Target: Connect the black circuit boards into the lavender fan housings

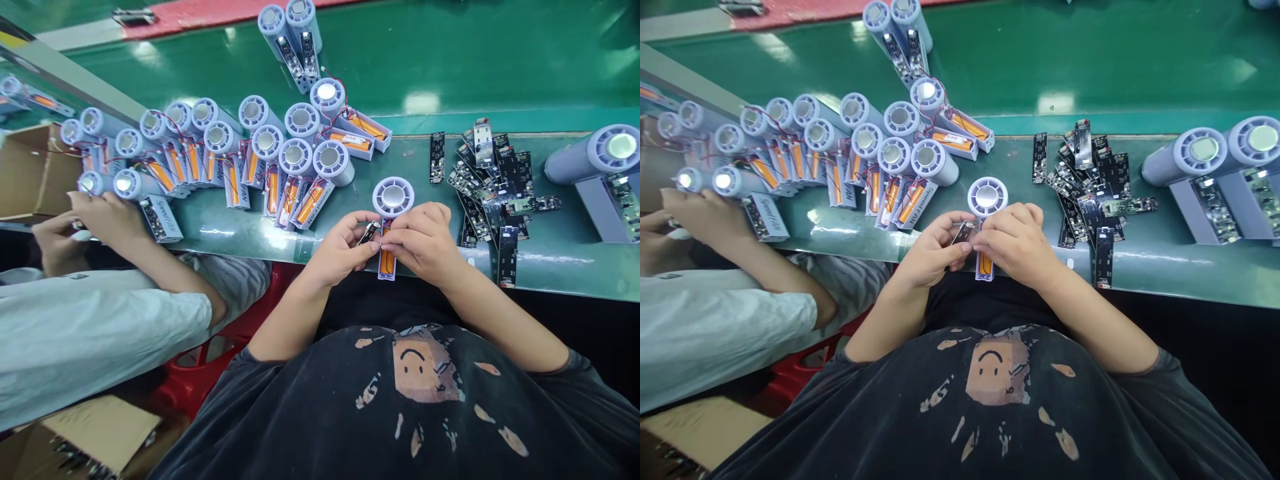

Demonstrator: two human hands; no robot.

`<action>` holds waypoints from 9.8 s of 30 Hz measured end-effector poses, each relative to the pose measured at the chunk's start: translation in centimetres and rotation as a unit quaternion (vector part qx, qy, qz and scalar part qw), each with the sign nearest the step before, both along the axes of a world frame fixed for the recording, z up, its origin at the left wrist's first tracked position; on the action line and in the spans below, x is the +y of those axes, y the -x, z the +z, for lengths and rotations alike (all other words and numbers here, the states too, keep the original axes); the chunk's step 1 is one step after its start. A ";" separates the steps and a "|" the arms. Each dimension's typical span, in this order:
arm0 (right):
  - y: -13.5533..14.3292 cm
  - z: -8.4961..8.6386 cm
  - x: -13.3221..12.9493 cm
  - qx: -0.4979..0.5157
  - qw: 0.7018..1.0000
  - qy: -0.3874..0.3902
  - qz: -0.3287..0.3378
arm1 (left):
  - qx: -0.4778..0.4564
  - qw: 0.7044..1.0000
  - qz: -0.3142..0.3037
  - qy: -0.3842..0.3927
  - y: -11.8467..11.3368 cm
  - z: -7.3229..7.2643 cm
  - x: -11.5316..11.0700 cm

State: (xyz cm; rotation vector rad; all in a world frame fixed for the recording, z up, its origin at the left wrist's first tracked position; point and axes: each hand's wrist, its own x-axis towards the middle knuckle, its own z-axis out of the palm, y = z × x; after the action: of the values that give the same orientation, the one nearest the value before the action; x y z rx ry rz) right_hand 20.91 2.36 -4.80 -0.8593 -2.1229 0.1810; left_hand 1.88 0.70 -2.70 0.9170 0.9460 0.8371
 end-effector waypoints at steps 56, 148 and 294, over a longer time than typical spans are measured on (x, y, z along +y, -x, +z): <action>0.1 -0.2 -0.6 0.003 0.993 0.010 -0.115 | -0.046 0.995 0.077 -0.031 -1.8 -0.8 -0.9; -0.1 0.0 0.1 0.067 0.998 0.014 0.005 | 0.297 0.873 0.061 -0.381 -1.0 -0.6 -1.1; -2.7 2.5 -4.0 0.182 0.754 0.629 0.046 | 0.463 0.719 0.015 -0.518 -0.2 1.0 -1.8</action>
State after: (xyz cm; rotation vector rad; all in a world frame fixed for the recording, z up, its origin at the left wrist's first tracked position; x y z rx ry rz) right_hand 23.57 -1.66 -2.26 -1.2654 -1.4505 1.8174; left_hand 2.09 -1.08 -1.71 2.4749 1.3241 0.9245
